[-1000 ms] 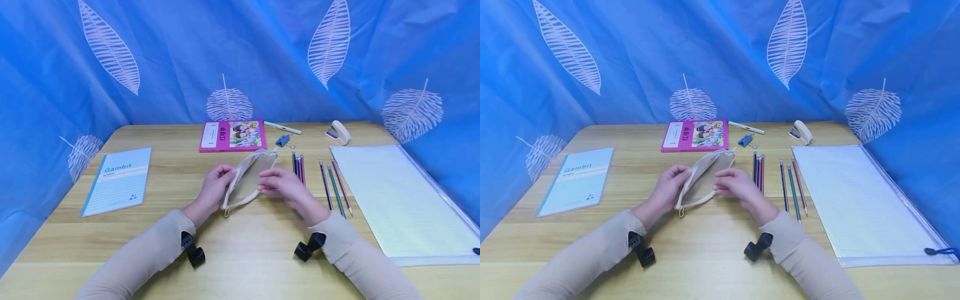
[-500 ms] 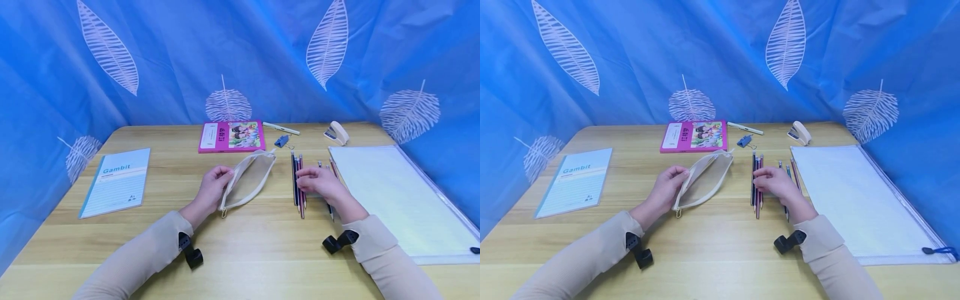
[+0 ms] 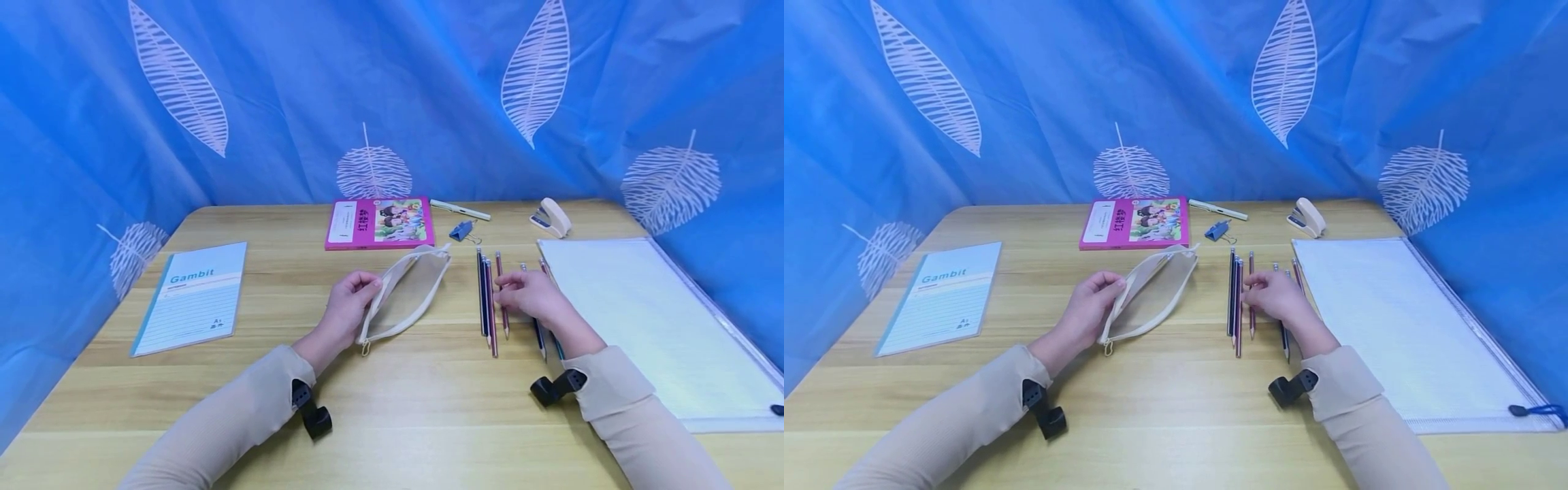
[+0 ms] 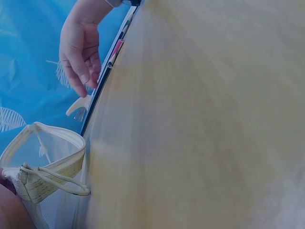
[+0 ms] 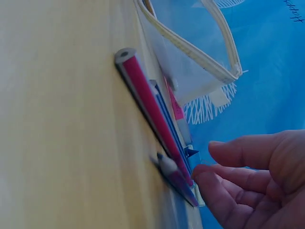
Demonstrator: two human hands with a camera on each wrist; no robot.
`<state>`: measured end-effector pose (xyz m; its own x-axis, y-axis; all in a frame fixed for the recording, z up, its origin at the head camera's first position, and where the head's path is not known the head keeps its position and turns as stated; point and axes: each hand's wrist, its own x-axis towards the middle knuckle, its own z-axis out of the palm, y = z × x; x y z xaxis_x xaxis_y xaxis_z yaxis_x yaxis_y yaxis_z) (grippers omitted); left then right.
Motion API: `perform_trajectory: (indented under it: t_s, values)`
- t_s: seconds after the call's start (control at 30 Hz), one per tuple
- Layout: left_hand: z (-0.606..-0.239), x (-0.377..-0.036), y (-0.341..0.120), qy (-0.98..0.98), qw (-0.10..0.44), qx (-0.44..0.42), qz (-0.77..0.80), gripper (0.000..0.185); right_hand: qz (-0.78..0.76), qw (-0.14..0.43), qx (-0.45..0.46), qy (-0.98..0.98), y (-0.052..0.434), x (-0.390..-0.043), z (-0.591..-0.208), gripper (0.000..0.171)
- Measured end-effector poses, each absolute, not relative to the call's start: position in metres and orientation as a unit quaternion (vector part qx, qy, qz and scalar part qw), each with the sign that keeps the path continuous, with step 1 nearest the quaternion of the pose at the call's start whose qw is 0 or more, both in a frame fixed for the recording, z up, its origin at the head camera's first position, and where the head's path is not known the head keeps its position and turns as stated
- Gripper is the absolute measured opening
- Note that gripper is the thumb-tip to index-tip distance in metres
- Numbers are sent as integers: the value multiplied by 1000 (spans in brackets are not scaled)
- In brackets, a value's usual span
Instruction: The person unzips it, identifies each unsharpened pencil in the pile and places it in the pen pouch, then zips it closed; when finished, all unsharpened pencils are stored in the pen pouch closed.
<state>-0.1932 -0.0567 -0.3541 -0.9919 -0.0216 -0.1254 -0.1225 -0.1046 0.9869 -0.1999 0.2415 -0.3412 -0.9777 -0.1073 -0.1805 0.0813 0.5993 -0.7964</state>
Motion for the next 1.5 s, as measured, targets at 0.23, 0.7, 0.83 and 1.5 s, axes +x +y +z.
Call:
perform_trajectory:
  t_s: [0.23, 0.7, 0.83, 1.5]
  values:
    - [-355, -194, -56, 666, 38, -54, 743, 5, -429, 93, 1, 899, 242, -202, -343, 48]
    - [-354, -194, -56, 680, 36, -58, 730, 8, -370, 107, -2, 923, 242, -205, -345, 58]
    - [-354, -194, -56, 683, 36, -60, 728, 8, -390, 125, -5, 912, 243, -207, -347, 61]
    - [-357, -194, -56, 677, 36, -58, 733, 8, -393, 198, -1, 898, 242, -212, -344, 72]
